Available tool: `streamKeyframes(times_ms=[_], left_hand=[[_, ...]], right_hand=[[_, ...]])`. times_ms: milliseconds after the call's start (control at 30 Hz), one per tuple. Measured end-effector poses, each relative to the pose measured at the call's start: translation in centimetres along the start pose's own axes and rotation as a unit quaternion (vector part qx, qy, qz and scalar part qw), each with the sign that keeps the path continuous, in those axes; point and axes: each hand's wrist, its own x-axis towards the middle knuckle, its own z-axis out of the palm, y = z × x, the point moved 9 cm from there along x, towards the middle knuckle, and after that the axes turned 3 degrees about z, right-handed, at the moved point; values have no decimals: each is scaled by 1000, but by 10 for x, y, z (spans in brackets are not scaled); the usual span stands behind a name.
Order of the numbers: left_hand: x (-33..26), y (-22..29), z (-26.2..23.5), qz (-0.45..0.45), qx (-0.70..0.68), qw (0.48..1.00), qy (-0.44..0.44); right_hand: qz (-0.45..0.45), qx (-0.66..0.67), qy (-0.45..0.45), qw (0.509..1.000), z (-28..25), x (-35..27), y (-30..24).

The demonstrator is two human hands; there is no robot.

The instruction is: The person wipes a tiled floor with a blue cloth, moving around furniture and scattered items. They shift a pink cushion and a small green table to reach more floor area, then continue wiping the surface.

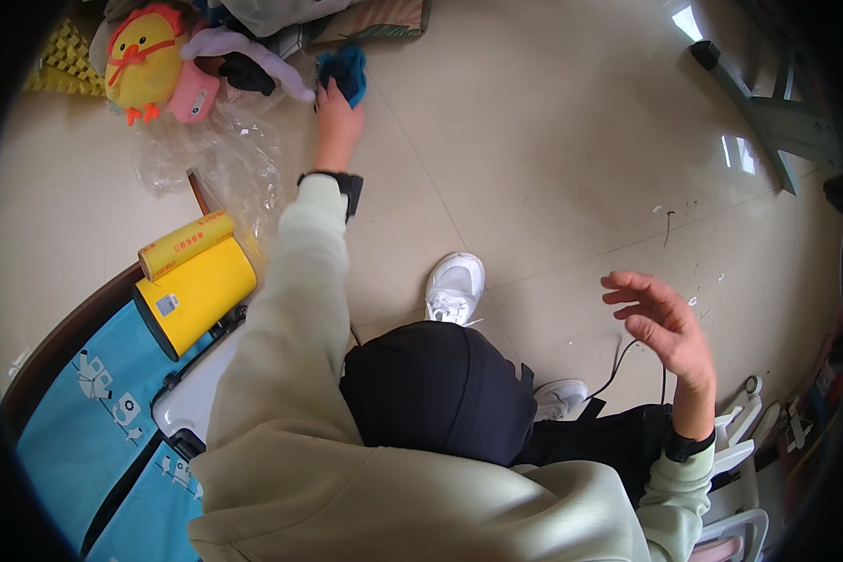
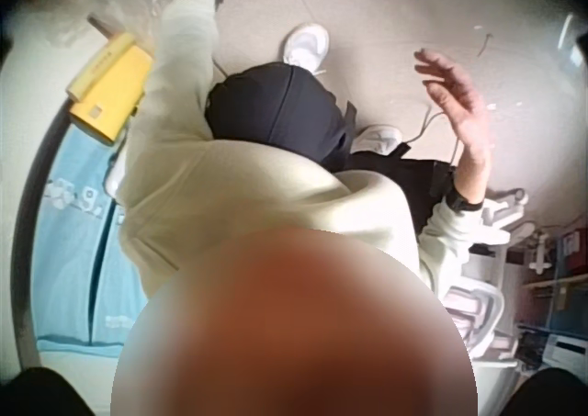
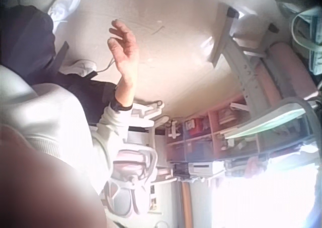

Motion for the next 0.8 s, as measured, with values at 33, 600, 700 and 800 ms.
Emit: streamKeyframes(times_ms=[33, 600, 700, 800], left_hand=[[-25, -5, 11, -21, -7, 999, -30], [-167, 42, -26, 9, -62, 953, -295], [-258, 97, -17, 96, -171, 898, -395], [-282, 105, -22, 14, -267, 902, -338]], right_hand=[[3, -33, -5, 999, 3, -1, 2], [24, -176, 60, 982, -5, -30, 14], [34, -167, 80, 982, -8, -40, 17], [49, -202, 84, 975, -5, -45, 21]])
